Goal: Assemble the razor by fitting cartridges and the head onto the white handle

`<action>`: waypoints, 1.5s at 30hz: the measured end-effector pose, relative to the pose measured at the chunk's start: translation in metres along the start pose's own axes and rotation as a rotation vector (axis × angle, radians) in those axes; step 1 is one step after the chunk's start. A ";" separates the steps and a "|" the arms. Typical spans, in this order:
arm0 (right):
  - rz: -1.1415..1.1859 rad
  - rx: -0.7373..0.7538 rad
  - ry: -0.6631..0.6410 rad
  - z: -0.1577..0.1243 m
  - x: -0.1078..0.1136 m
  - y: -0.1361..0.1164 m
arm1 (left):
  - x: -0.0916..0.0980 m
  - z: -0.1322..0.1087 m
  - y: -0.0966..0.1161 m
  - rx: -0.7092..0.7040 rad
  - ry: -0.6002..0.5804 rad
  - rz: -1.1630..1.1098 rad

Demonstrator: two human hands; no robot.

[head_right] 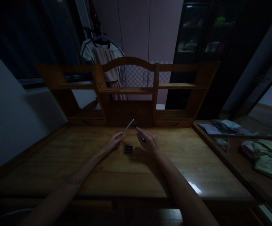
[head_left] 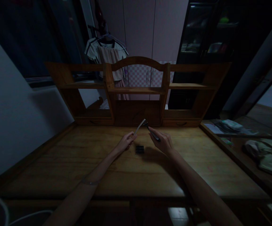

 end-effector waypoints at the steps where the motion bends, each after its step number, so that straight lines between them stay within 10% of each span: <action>1: 0.000 -0.003 -0.007 0.000 0.000 0.000 | 0.003 0.000 0.002 -0.006 0.030 0.000; 28: 0.030 0.014 0.045 0.002 0.009 -0.006 | 0.031 0.000 0.021 -0.249 0.296 0.451; 45: -0.015 0.013 0.006 0.000 0.004 -0.003 | 0.019 -0.001 0.024 -0.297 0.207 0.487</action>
Point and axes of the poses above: each hand's wrist, its own z-axis towards the middle knuckle, its own x-axis out of the back of the hand, y = z × x, the point moved 7 cm from there along z, towards the middle knuckle, and after that the axes turned 5 degrees about -x, right-handed, at the moved point
